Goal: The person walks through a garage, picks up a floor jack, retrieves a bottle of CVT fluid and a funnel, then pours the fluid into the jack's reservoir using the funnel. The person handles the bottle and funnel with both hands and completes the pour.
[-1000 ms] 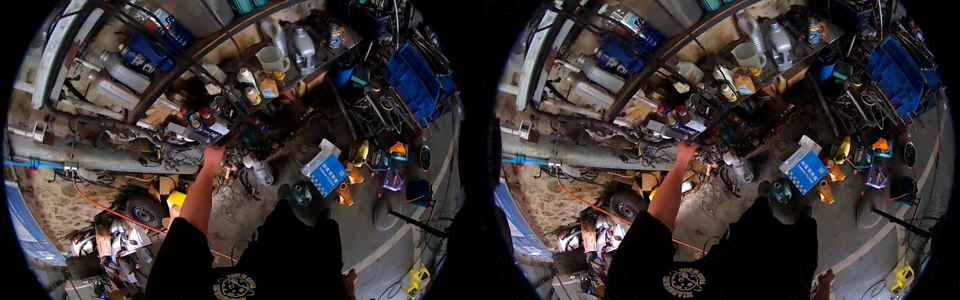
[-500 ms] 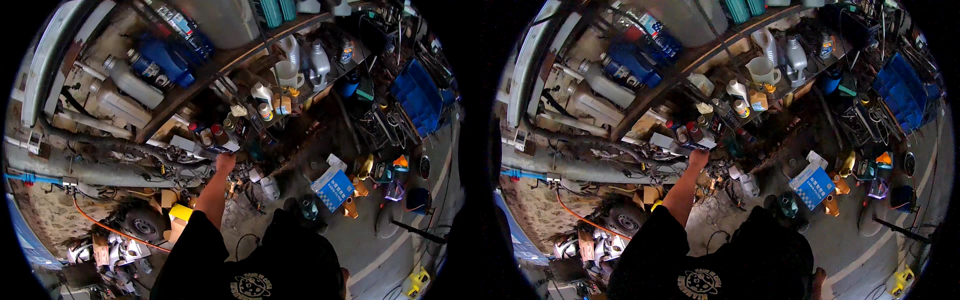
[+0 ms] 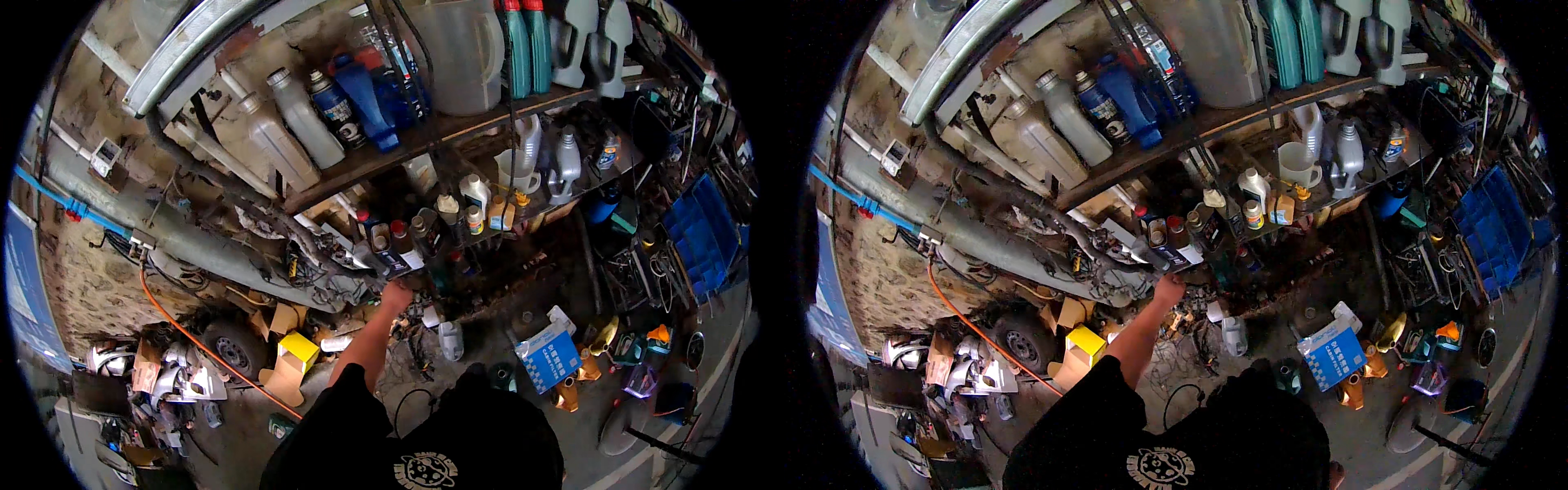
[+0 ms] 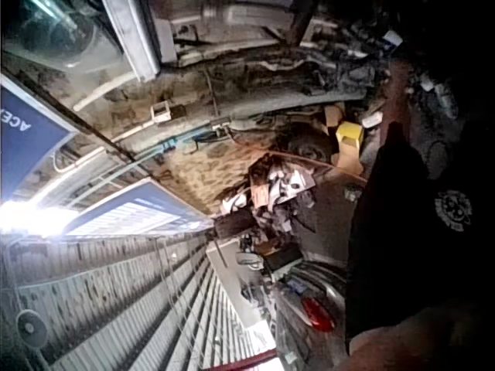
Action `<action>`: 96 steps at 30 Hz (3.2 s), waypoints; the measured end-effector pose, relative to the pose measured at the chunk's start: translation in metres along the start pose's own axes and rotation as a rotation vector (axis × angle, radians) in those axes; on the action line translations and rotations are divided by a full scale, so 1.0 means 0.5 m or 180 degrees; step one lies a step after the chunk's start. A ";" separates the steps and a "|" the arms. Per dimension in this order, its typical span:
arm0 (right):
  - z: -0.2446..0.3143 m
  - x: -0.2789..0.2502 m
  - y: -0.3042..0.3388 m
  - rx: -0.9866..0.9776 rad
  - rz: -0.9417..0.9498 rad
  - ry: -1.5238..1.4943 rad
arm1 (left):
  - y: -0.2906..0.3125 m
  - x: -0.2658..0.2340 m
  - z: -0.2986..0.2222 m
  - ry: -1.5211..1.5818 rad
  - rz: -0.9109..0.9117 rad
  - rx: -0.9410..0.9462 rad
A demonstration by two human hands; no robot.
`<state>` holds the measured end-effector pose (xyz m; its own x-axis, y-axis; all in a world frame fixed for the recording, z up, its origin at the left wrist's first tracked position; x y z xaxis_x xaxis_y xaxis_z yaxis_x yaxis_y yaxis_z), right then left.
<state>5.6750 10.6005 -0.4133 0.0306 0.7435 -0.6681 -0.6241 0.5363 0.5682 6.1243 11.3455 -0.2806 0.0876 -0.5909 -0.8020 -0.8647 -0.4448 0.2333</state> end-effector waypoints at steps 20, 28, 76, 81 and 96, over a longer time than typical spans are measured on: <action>-0.014 0.017 -0.112 -0.0137 0.0299 0.0283 | 0.057 -0.328 -0.232 0.0456 -0.1433 0.1532; -0.101 0.022 -0.109 -0.0224 0.0423 0.0396 | 0.047 -0.370 -0.279 0.0691 -0.0903 0.1282; 0.076 -0.021 0.333 0.1742 -0.0525 -0.1619 | -0.420 0.011 -0.255 -0.2186 -0.0372 0.1243; 0.012 0.018 0.352 0.1957 -0.0457 -0.1710 | -0.319 -0.048 -0.283 -0.1536 -0.0152 0.0795; -0.132 -0.028 0.240 0.1325 -0.0202 -0.1964 | 0.337 0.057 -0.298 -0.2029 0.0141 0.1904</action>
<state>5.5483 10.6281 -0.3673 0.5658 0.7295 -0.3842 -0.2632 0.6014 0.7543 6.0547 11.1531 -0.1823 -0.0907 -0.0308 -0.9954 -0.9909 0.1029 0.0871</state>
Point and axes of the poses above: each hand's wrist, its own y-axis away from the middle knuckle, its own x-axis out of the palm, z = x × y, the point moved 7 cm from there along -y, towards the middle knuckle, and after that the axes turned 3 degrees about x, right-handed, at the moved point
